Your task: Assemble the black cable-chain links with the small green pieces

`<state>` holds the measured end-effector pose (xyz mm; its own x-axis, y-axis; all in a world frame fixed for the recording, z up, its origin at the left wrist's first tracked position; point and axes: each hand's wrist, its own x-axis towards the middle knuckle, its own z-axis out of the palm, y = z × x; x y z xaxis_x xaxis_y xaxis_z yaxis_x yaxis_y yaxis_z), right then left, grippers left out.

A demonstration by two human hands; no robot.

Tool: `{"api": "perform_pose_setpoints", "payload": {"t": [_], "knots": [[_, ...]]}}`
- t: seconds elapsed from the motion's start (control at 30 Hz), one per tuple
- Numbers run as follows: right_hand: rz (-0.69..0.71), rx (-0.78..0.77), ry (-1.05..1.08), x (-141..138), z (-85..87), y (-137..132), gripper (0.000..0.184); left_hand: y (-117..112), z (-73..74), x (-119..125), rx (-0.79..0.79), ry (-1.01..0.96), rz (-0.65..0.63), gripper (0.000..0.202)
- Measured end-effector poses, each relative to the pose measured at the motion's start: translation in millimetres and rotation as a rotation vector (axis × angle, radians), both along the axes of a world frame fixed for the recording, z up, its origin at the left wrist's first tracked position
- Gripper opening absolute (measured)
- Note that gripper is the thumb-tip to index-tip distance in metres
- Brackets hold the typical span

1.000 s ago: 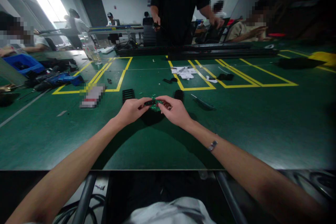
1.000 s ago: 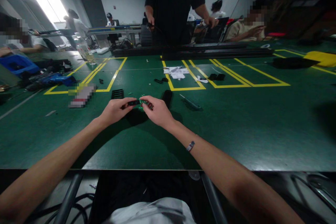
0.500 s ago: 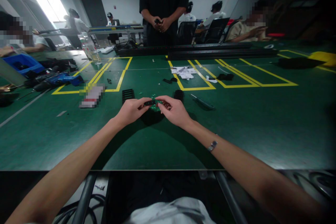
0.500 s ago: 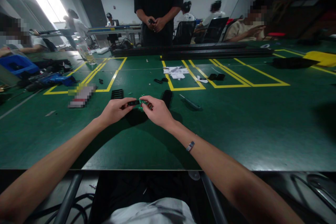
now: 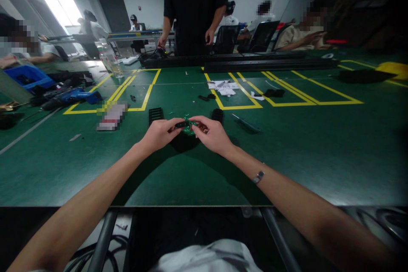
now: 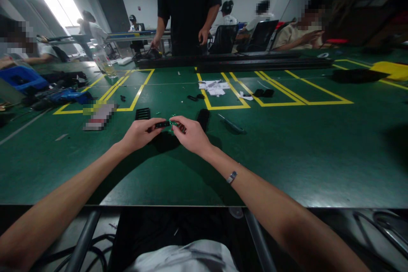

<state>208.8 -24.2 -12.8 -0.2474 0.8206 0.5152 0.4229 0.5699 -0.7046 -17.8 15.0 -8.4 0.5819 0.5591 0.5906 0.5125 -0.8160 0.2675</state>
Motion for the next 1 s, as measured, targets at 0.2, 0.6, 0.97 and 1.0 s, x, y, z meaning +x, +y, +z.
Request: {"api": "perform_pose_setpoints", "payload": {"t": [0.2, 0.6, 0.97, 1.0], "knots": [[-0.003, -0.006, -0.010, -0.2, 0.2, -0.5, 0.026, -0.2, -0.4, -0.3, 0.009, 0.003, -0.003, 0.032], [0.006, -0.007, -0.008, -0.6, 1.3, -1.4, 0.026, -1.0, 0.3, 0.3, 0.009, -0.002, -0.006, 0.032], [0.010, -0.012, -0.006, -0.4, 0.5, -0.9, 0.027, -1.0, 0.3, 0.4, 0.016, -0.002, 0.010, 0.031], [0.009, -0.011, -0.007, -0.5, 0.3, -0.8, 0.027, -1.0, 0.2, 0.4, 0.017, -0.001, 0.011, 0.031]]}}
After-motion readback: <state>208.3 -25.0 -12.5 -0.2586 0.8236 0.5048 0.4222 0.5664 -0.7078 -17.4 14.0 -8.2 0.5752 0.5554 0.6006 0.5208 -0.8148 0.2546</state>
